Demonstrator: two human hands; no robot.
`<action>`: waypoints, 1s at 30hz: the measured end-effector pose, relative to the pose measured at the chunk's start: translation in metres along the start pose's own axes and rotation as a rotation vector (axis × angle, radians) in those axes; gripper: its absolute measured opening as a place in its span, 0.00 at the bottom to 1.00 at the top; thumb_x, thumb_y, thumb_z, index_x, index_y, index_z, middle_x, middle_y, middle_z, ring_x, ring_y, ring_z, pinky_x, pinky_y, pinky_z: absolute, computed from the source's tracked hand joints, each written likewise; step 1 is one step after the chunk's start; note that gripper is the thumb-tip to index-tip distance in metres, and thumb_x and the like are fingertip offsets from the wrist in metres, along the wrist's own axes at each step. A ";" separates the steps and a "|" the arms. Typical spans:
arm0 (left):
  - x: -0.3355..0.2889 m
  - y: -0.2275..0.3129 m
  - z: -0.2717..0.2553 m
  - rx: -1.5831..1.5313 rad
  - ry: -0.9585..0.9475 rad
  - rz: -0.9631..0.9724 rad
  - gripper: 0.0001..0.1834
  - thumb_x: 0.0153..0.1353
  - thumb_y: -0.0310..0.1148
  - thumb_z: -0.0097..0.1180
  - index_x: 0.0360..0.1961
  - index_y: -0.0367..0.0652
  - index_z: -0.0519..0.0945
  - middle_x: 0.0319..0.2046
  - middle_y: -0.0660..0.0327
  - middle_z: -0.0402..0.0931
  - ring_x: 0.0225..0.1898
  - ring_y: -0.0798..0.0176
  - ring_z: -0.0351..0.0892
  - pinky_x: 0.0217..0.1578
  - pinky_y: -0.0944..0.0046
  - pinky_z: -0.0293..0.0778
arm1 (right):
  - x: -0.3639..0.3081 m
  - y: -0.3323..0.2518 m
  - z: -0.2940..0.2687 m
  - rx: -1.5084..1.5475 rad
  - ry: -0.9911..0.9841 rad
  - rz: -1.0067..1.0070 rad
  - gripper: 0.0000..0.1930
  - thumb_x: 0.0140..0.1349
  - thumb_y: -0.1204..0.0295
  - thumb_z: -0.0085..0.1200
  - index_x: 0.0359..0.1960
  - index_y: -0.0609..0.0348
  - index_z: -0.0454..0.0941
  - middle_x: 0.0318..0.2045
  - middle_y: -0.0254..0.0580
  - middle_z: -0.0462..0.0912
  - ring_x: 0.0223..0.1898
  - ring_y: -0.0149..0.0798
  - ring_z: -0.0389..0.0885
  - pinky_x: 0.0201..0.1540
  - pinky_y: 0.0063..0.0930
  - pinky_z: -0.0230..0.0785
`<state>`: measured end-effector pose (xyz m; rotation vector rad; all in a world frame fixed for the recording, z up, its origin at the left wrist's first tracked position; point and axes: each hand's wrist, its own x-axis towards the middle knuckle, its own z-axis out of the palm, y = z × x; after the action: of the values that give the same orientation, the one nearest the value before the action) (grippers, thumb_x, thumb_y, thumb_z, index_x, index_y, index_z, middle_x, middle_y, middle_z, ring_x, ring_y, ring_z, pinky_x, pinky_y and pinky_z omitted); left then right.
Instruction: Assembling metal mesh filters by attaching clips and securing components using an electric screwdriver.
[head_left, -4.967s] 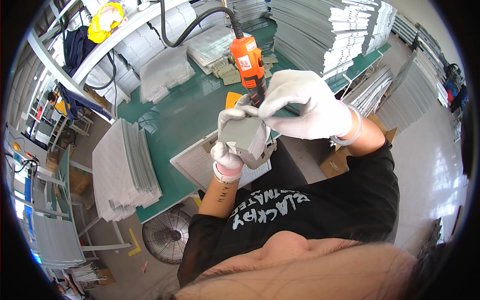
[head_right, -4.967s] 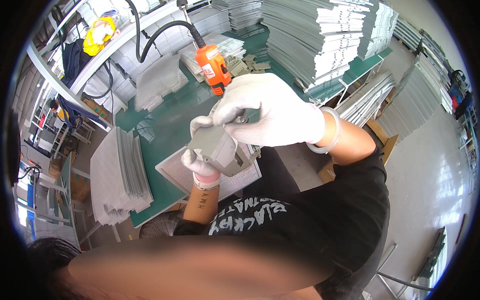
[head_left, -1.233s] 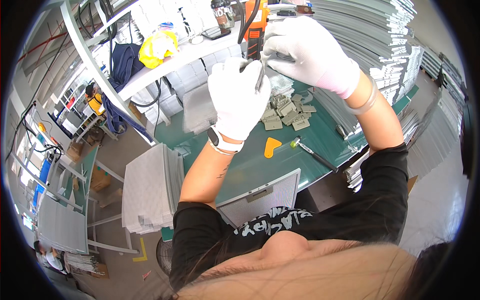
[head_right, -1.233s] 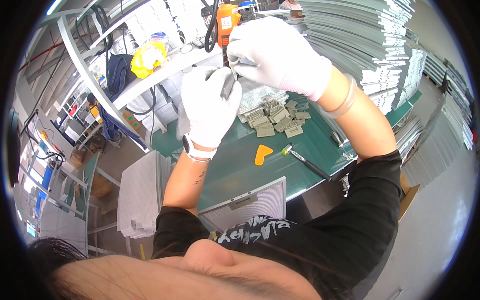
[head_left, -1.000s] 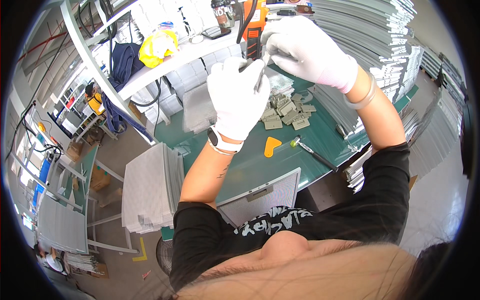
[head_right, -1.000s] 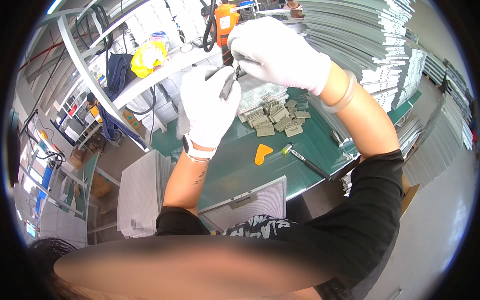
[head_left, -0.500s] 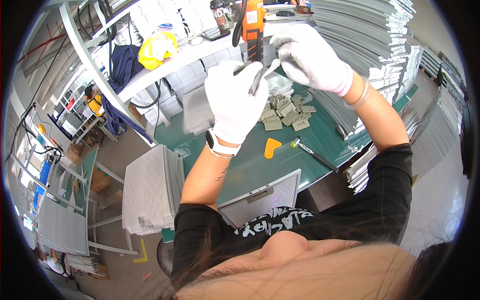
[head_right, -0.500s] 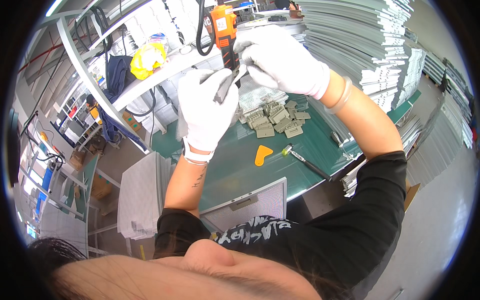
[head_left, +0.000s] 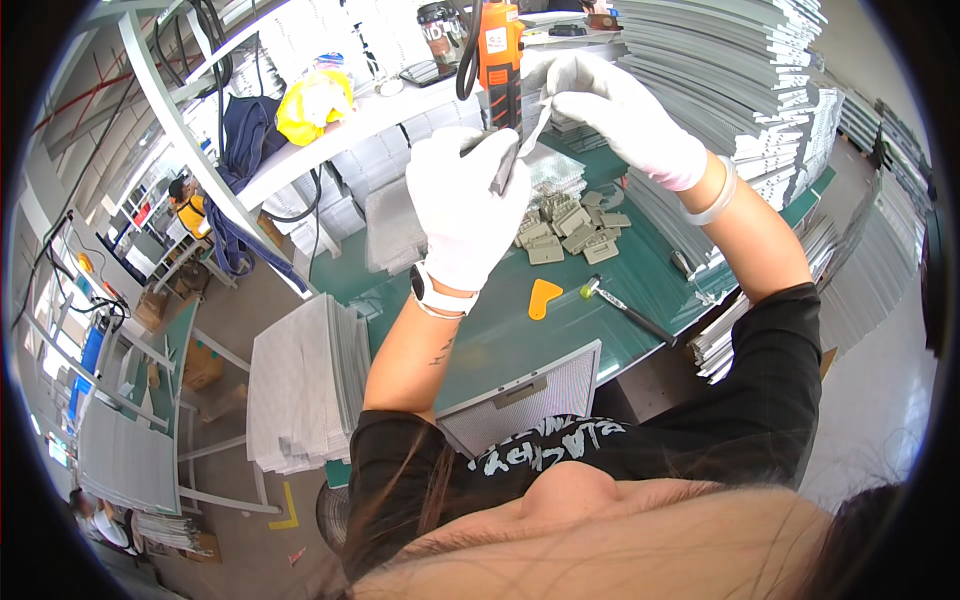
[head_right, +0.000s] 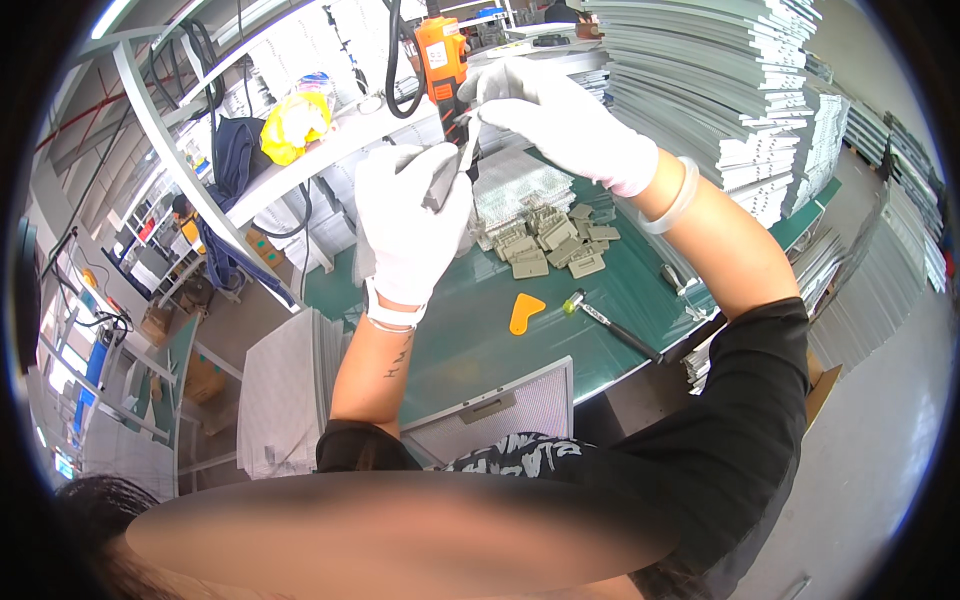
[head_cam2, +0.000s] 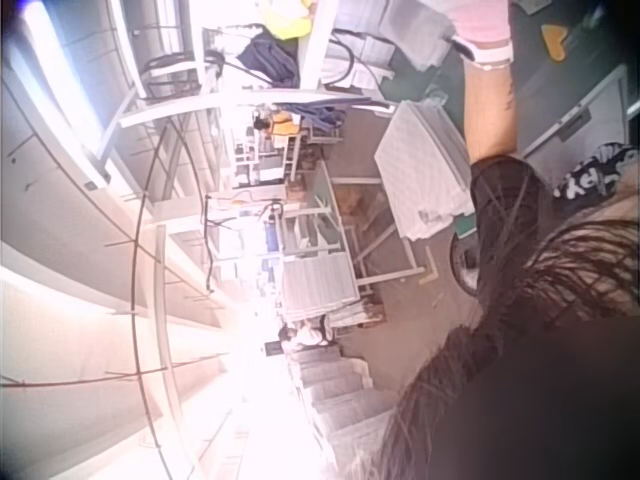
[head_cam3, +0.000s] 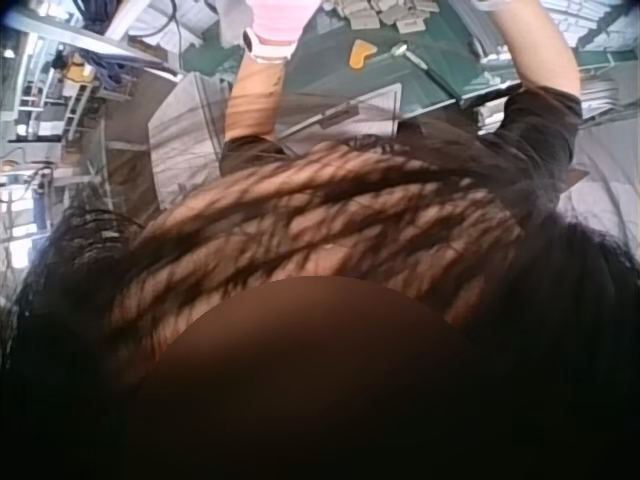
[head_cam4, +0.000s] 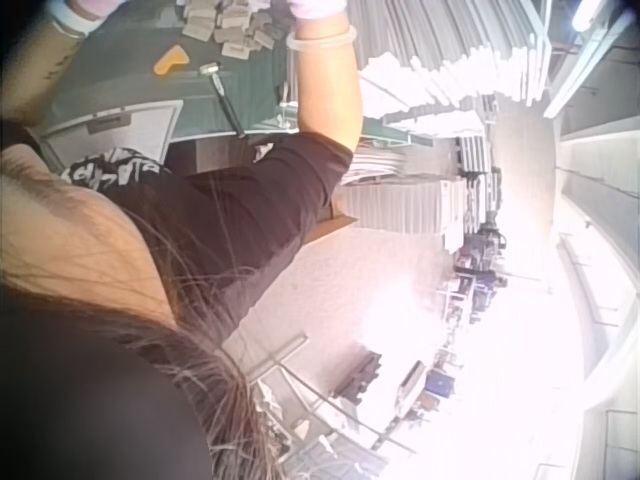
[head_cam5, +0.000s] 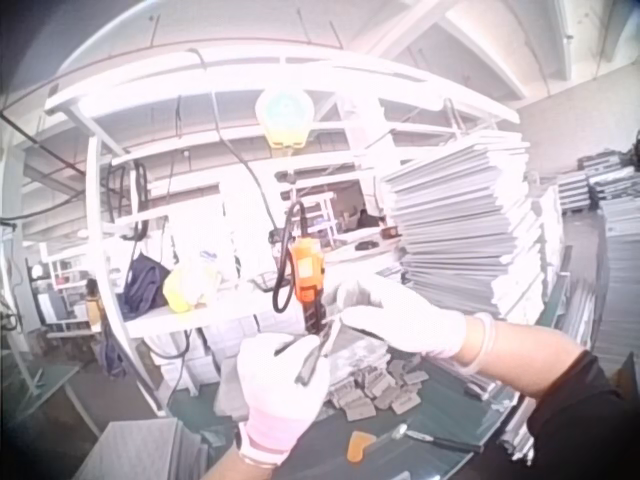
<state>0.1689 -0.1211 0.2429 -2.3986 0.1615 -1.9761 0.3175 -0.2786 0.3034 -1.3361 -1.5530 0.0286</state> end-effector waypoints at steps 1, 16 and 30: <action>0.001 0.000 0.000 -0.001 0.000 0.002 0.16 0.48 0.29 0.70 0.41 0.45 0.86 0.38 0.56 0.74 0.42 0.53 0.74 0.45 0.54 0.71 | 0.001 0.003 -0.002 -0.001 0.002 -0.001 0.16 0.67 0.69 0.52 0.55 0.61 0.74 0.44 0.37 0.78 0.42 0.31 0.75 0.50 0.26 0.69; 0.001 -0.006 0.001 -0.068 -0.007 -0.019 0.17 0.48 0.30 0.72 0.41 0.44 0.86 0.38 0.56 0.73 0.42 0.53 0.73 0.44 0.56 0.71 | 0.001 -0.018 -0.025 -0.175 -0.017 -0.189 0.24 0.70 0.61 0.52 0.64 0.60 0.72 0.53 0.45 0.80 0.55 0.37 0.78 0.62 0.35 0.69; 0.000 -0.014 0.005 -0.165 0.057 -0.021 0.16 0.47 0.32 0.73 0.39 0.44 0.86 0.35 0.57 0.74 0.39 0.54 0.75 0.41 0.54 0.71 | -0.052 0.053 0.028 -0.401 -0.055 -0.143 0.44 0.55 0.82 0.55 0.76 0.54 0.53 0.55 0.45 0.78 0.50 0.38 0.80 0.59 0.34 0.71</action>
<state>0.1743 -0.1073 0.2433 -2.4503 0.3135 -2.1199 0.3273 -0.2807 0.2245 -1.5357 -1.7596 -0.3548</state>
